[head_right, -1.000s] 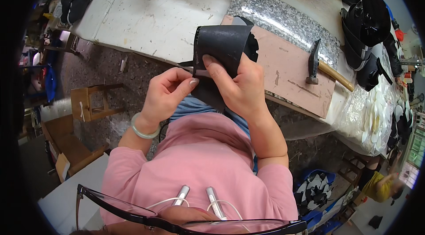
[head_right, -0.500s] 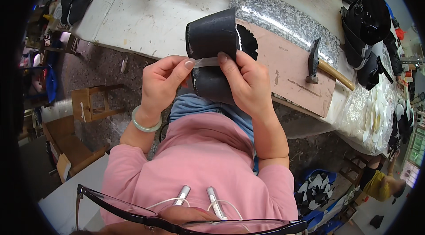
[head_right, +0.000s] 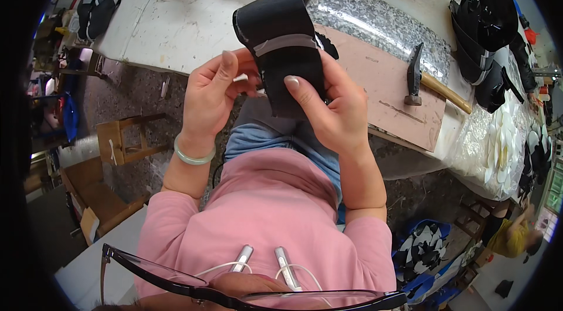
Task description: The person aligns and attaches shoe components by hand, presses the seams using a handheld tool, and places the assembled pieces into a basket on the floor.
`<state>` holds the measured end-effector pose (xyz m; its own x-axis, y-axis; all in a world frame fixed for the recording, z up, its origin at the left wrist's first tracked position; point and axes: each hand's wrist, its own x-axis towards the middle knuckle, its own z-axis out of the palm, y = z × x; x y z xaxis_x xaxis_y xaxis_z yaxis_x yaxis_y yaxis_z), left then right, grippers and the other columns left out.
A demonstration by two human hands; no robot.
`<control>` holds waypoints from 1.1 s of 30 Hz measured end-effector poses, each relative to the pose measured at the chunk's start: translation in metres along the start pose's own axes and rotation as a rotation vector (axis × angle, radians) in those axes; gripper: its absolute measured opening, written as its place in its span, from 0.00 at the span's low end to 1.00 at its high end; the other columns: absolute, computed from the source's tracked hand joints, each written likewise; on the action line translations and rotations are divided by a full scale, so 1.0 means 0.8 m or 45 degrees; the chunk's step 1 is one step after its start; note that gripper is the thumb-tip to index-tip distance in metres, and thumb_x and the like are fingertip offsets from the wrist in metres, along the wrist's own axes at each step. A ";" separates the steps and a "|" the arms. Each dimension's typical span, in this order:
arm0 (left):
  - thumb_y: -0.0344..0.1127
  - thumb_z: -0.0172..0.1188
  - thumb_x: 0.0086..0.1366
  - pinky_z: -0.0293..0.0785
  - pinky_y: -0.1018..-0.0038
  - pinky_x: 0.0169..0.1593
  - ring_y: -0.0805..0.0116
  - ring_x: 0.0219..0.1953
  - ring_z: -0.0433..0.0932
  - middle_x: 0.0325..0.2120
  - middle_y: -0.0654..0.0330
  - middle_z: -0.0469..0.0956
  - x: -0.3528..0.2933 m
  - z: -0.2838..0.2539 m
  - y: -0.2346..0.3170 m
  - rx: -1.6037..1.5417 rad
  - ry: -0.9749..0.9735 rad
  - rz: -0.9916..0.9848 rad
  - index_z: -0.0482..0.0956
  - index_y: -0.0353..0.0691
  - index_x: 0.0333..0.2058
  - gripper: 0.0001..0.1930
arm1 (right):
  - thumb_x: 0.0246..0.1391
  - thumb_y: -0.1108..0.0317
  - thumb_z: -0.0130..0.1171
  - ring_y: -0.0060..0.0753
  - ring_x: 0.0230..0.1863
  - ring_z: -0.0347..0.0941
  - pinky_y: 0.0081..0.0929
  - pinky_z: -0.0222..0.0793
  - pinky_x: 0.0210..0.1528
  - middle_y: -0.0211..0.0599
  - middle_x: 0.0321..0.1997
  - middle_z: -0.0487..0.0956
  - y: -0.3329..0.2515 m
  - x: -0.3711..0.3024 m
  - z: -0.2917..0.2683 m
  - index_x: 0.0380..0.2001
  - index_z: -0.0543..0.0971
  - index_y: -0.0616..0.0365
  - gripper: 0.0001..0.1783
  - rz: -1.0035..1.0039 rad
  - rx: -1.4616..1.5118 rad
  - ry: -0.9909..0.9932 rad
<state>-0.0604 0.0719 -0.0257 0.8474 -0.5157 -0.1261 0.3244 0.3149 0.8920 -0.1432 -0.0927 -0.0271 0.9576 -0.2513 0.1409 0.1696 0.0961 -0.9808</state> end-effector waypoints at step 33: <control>0.28 0.59 0.63 0.69 0.84 0.25 0.82 0.22 0.74 0.21 0.66 0.79 0.013 0.028 0.002 0.949 -0.079 0.424 0.78 0.32 0.43 0.11 | 0.51 0.77 0.59 0.20 0.44 0.73 0.19 0.69 0.46 0.39 0.44 0.79 -0.009 -0.002 -0.051 0.52 0.72 0.67 0.23 0.048 -0.259 -0.162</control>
<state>-0.0607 0.0491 -0.0161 0.8183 -0.5384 0.2011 -0.3234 -0.1421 0.9355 -0.1556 -0.1324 -0.0260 0.9862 -0.1263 0.1066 0.0947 -0.0964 -0.9908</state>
